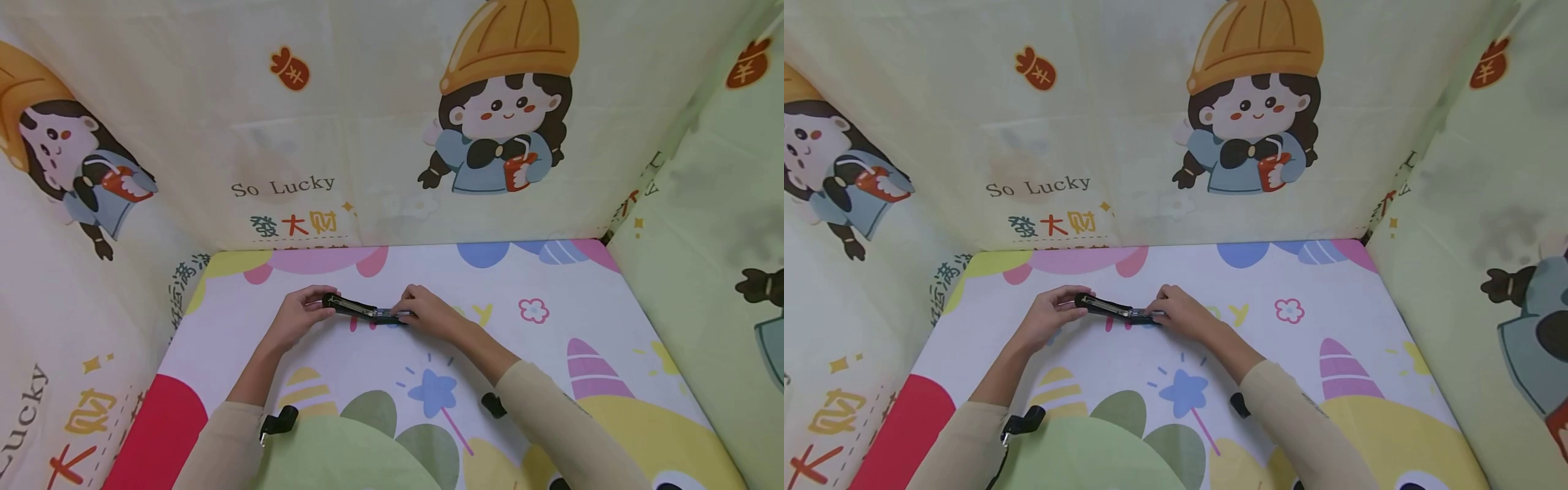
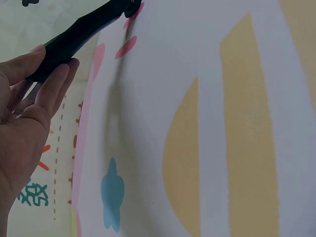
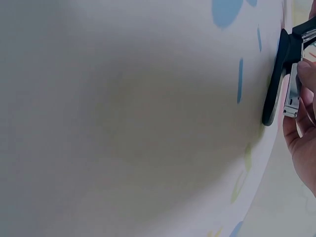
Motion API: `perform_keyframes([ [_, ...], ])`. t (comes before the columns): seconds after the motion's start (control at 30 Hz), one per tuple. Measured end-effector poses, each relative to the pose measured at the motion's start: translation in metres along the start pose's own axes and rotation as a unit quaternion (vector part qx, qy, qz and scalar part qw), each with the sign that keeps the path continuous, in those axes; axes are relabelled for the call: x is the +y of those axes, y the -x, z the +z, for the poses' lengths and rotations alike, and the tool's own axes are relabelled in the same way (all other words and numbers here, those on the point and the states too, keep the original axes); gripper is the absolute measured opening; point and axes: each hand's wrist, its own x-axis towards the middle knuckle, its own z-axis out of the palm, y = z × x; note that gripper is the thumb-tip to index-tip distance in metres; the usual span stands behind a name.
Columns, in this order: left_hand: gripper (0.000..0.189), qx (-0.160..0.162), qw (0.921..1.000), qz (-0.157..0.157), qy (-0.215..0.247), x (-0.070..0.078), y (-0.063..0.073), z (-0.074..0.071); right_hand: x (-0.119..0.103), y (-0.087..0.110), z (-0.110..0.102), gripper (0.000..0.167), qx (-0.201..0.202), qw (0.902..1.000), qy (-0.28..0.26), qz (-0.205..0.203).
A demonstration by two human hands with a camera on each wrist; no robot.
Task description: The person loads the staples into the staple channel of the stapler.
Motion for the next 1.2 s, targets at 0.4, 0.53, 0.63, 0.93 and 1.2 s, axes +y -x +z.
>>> perform_keyframes([
  [0.4,0.040,-0.013,0.9998,0.013,0.009,-0.002,0.000,-0.001,-0.003,0.005,-0.004,0.023,-0.005,0.9999,0.014,0.007],
  [0.53,0.041,-0.012,0.9998,0.011,0.007,-0.002,0.000,0.000,0.001,0.010,-0.004,0.022,0.004,0.9998,0.008,0.017],
  [0.63,0.041,-0.009,0.9999,0.010,0.005,-0.001,0.000,0.000,0.005,0.014,-0.005,0.022,0.008,0.9997,0.001,0.023],
  [0.93,0.041,-0.007,0.9999,0.002,0.010,-0.001,-0.001,0.000,0.011,0.023,-0.006,0.023,0.008,0.9993,0.000,0.037],
  [1.2,0.040,-0.008,0.9999,0.010,0.005,0.001,0.001,0.000,0.017,0.026,-0.005,0.023,-0.001,0.9990,-0.021,0.039],
])
